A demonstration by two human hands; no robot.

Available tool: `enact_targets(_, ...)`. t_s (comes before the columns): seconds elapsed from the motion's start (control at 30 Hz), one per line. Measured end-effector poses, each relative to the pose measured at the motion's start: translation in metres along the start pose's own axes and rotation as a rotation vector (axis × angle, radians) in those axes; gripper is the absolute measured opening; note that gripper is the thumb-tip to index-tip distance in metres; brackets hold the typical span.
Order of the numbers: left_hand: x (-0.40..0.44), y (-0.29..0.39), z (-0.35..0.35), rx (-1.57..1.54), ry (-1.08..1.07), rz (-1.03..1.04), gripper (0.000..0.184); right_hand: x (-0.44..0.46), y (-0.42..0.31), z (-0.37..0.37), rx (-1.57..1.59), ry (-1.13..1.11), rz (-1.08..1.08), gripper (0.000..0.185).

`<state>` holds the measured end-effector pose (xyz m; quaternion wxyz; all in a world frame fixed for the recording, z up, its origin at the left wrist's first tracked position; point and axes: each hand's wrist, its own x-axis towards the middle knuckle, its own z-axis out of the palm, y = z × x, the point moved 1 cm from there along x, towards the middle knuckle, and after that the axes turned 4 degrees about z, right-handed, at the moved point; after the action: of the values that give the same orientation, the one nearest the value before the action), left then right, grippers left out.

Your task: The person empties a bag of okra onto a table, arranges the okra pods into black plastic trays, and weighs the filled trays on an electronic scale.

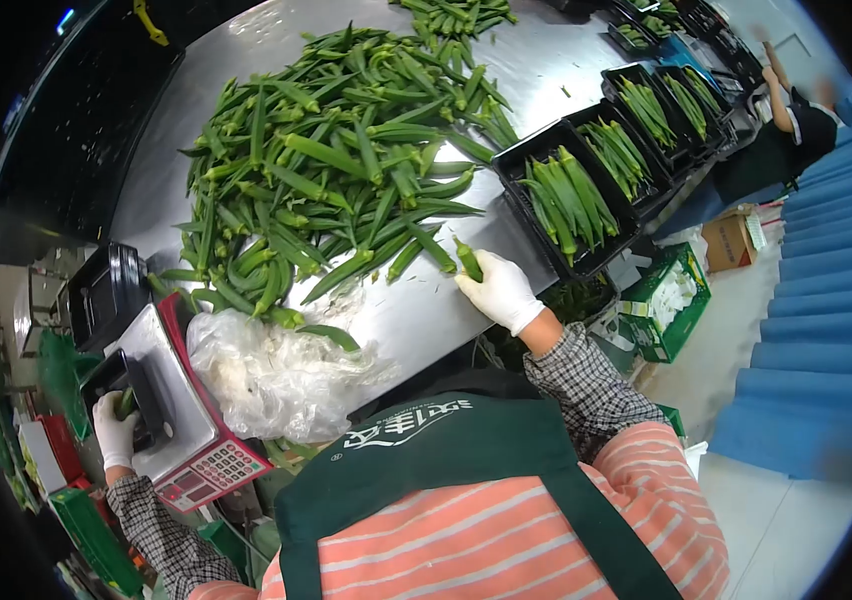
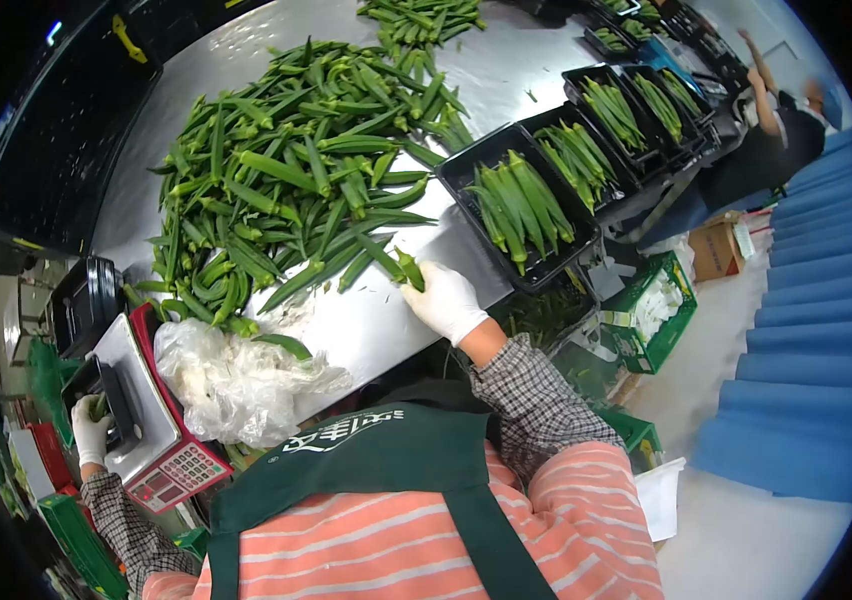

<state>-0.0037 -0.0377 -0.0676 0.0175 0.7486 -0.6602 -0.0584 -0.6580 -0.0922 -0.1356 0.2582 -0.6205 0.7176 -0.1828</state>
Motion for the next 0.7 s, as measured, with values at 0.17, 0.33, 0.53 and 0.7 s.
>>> enact_targets(0.17, 0.018, 0.091, -0.077, -0.051, 0.239, 0.185, 0.055, 0.025, -0.016, 0.008, -0.155, -0.062, -0.007, 0.026)
enact_targets(0.33, 0.060, 0.278, -0.070, -0.296, 0.287, 0.469, 0.030, 0.042, -0.018, 0.033, -0.289, -0.078, 0.020, 0.026)
enact_targets(0.53, 0.088, 0.369, 0.034, -0.322, 0.149, 0.660, 0.019, 0.032, 0.008, -0.003, 0.618, -0.222, 0.245, 0.026)
enact_targets(0.7, 0.088, 0.408, 0.101, -0.128, -0.019, 0.682, 0.015, 0.020, 0.023, -0.016, 1.003, -0.305, 0.296, 0.024)
